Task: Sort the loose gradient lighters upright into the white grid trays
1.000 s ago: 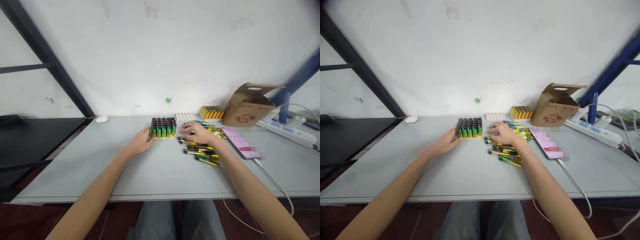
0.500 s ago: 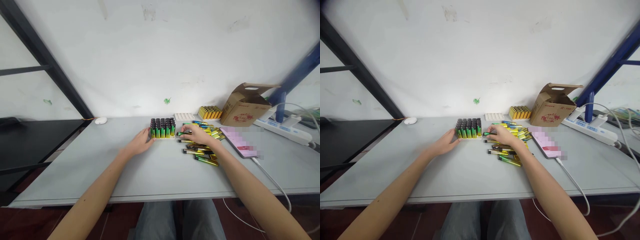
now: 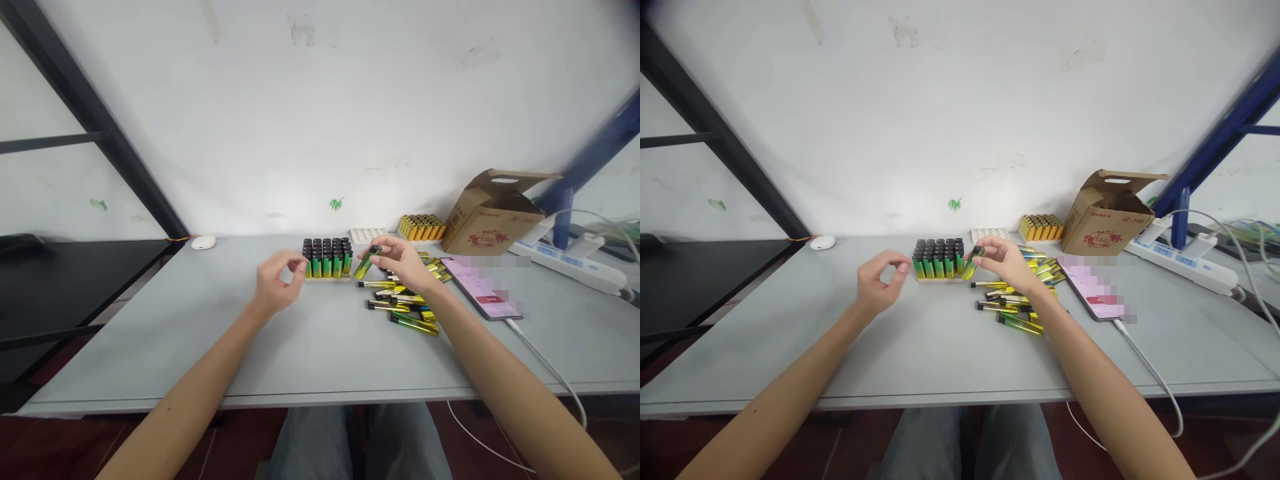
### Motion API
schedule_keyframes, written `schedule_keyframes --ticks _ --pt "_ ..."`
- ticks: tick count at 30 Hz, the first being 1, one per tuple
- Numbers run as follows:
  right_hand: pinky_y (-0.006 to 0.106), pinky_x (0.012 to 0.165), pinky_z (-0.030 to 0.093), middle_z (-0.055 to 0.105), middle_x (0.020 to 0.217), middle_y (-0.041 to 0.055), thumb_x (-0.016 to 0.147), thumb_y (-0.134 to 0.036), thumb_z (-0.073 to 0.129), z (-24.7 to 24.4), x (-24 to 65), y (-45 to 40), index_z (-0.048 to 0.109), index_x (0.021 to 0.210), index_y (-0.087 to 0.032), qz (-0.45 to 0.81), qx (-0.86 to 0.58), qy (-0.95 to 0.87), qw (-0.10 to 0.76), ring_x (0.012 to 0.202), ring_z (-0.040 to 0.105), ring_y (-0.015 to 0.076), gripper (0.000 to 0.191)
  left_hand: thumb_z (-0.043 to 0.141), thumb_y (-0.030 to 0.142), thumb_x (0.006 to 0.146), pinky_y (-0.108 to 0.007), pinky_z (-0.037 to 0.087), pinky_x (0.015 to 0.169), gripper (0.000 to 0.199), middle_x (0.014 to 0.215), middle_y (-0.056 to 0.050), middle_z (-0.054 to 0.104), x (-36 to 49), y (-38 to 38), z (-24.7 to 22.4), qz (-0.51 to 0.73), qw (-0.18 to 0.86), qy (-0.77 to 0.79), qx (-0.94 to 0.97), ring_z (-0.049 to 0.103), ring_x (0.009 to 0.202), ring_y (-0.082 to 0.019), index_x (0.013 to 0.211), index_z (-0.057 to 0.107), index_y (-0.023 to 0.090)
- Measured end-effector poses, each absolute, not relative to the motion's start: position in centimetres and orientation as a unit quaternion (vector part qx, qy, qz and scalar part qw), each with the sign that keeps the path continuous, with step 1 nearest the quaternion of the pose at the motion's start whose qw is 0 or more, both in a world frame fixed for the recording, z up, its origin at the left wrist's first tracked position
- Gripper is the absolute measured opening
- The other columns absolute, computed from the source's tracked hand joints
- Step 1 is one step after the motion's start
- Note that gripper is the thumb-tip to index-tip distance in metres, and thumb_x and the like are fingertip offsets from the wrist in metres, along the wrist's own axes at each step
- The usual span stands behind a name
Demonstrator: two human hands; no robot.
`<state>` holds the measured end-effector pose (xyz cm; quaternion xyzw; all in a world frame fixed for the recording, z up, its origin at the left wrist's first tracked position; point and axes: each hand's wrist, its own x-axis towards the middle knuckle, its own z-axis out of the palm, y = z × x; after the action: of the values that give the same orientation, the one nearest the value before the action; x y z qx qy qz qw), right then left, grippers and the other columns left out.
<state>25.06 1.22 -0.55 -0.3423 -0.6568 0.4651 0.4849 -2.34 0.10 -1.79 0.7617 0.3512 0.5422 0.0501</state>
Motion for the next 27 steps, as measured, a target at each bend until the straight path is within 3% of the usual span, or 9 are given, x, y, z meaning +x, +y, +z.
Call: schedule_keyframes --ticks 3,6,9,12,16,20,24,27 --pt "0.039 0.084 0.049 0.07 0.099 0.0054 0.072 -0.035 0.074 -0.6 23.6 0.5 0.059 0.086 -0.024 0.451 -0.304 -0.685 0.484 0.095 0.063 0.0213 0.023 0.057 0.026 0.082 -0.029 0.051 0.065 0.013 0.084 -0.005 0.064 -0.7 -0.9 -2.6 0.501 0.073 0.288 0.813 0.057 0.068 -0.013 0.093 0.061 0.02" --pt "0.04 0.094 0.045 0.063 0.114 0.0055 0.069 -0.031 0.077 -1.1 22.0 0.0 0.065 0.085 -0.025 0.404 -0.267 -0.721 0.495 0.111 0.057 0.0224 0.021 0.061 0.03 0.082 -0.031 0.052 0.075 0.027 0.1 -0.009 0.063 0.6 -1.4 -3.3 0.454 0.081 0.283 0.841 0.06 0.083 -0.016 0.106 0.057 0.019" --pt "0.041 0.098 0.042 0.059 0.119 0.005 0.068 -0.032 0.078 -1.5 20.8 -0.4 0.068 0.084 -0.026 0.372 -0.264 -0.742 0.491 0.114 0.054 0.0229 0.019 0.057 0.031 0.085 -0.032 0.051 0.079 0.017 0.096 -0.008 0.065 1.0 -1.4 -3.9 0.416 0.083 0.287 0.859 0.061 0.089 -0.018 0.098 0.058 0.019" --pt "0.041 0.099 0.042 0.059 0.121 0.0052 0.07 -0.039 0.075 -1.5 20.5 -0.5 0.069 0.092 -0.027 0.367 -0.274 -0.745 0.485 0.118 0.052 0.0242 0.026 0.052 0.03 0.088 -0.03 0.05 0.07 0.013 0.08 -0.005 0.064 0.9 -1.2 -4.2 0.411 0.087 0.311 0.853 0.061 0.075 -0.017 0.084 0.057 0.02" --pt "0.04 0.094 0.047 0.059 0.127 0.0065 0.085 -0.058 0.049 -1.2 21.5 0.3 0.06 0.115 -0.029 0.45 -0.295 -0.66 0.524 0.115 0.056 0.0239 0.043 0.055 0.032 0.085 -0.029 0.049 0.065 0.013 0.072 -0.002 0.062 0.8 -1.2 -3.8 0.475 0.122 0.366 0.79 0.058 0.065 -0.014 0.081 0.057 0.02" --pt "0.044 0.098 0.046 0.054 0.135 0.0085 0.086 -0.071 0.016 -1.3 23.2 1.6 0.047 0.129 -0.027 0.526 -0.321 -0.579 0.534 0.123 0.052 0.0253 0.07 0.052 0.033 0.087 -0.027 0.05 0.065 0.015 0.093 -0.004 0.066 0.3 -1.0 -2.6 0.566 0.23 0.39 0.688 0.059 0.062 -0.011 0.095 0.054 0.02" --pt "0.048 0.1 0.045 0.048 0.142 0.0104 0.08 -0.078 0.01 -1.9 24.3 2.4 0.041 0.133 -0.024 0.553 -0.344 -0.541 0.532 0.129 0.047 0.0269 0.082 0.048 0.033 0.089 -0.025 0.049 0.059 0.012 0.087 -0.001 0.062 -0.7 -0.4 -1.7 0.655 0.276 0.372 0.597 0.052 0.052 -0.007 0.089 0.044 0.021" --pt "0.048 0.103 0.043 0.048 0.141 0.0123 0.08 -0.078 0.011 -2.2 24.5 2.6 0.041 0.131 -0.023 0.591 -0.332 -0.498 0.541 0.129 0.047 0.0266 0.081 0.041 0.036 0.091 -0.024 0.047 0.053 0.02 0.076 0.002 0.052 -1.3 0.3 -1.5 0.68 0.298 0.375 0.554 0.045 0.046 -0.006 0.079 0.044 0.021"
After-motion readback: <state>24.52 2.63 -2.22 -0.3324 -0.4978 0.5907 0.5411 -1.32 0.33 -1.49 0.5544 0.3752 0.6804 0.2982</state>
